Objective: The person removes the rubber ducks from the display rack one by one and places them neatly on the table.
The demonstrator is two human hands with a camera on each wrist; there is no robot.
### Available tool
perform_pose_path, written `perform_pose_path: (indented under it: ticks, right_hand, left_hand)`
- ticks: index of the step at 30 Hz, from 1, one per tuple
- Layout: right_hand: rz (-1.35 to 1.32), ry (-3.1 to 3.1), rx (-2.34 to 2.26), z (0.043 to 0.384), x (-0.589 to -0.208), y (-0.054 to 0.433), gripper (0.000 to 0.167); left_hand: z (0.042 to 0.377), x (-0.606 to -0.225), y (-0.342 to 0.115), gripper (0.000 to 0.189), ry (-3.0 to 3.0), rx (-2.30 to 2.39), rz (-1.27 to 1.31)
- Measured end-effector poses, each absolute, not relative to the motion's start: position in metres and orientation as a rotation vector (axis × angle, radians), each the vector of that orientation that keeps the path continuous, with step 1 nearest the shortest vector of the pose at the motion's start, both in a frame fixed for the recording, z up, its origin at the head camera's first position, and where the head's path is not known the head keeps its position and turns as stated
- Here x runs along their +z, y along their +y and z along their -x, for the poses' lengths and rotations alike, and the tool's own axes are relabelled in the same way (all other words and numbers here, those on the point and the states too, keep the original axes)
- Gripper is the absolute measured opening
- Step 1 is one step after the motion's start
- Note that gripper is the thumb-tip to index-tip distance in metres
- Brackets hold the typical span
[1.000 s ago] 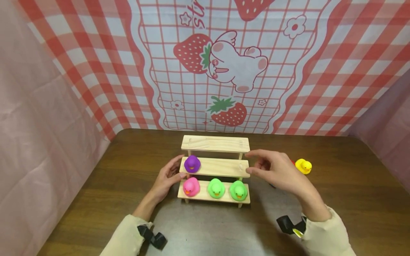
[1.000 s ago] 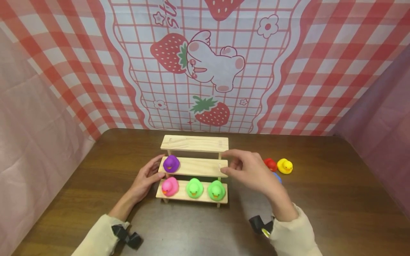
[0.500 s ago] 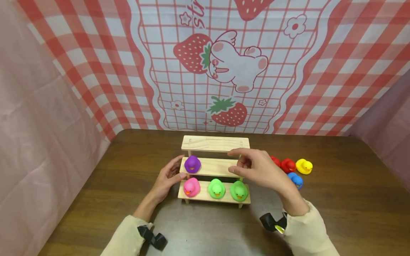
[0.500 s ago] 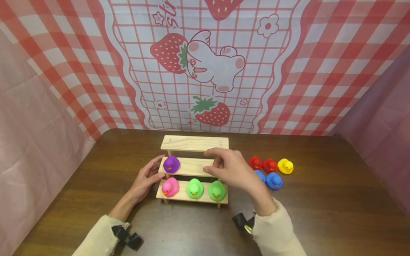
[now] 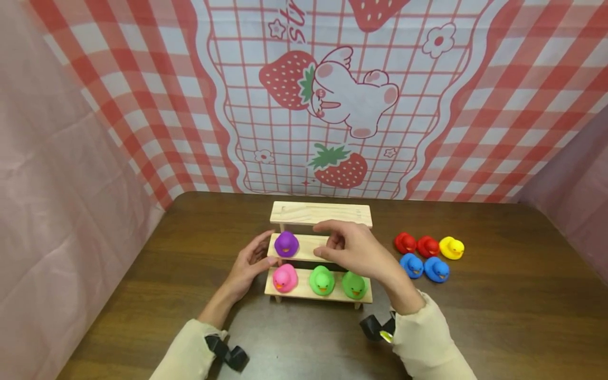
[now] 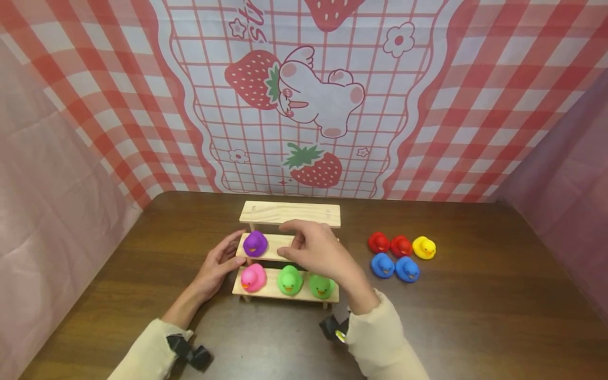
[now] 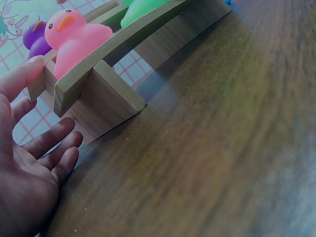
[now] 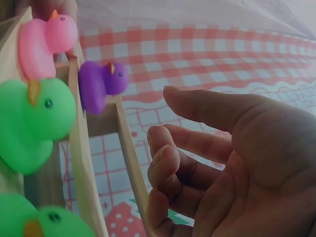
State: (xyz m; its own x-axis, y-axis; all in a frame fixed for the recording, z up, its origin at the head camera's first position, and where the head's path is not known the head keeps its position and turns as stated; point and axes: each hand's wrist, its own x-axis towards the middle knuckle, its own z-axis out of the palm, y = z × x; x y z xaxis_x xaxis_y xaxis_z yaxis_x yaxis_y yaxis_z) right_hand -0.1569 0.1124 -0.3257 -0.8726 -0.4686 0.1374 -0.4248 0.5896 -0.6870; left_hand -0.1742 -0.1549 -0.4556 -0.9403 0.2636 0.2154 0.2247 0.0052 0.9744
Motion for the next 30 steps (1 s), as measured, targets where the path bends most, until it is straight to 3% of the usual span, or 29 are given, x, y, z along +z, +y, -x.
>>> perform_pose_path:
  ticks: [19, 30]
  right_hand:
    - [0.806, 2.698, -1.130, 0.168, -0.337, 0.076, 0.047]
    - [0.804, 2.714, -1.099, 0.173, -0.339, 0.059, 0.036]
  left_hand:
    - [0.174, -0.455, -0.156, 0.061, 2.199, 2.110, -0.553]
    - [0.174, -0.452, -0.154, 0.065, 2.158, 2.145, -0.535]
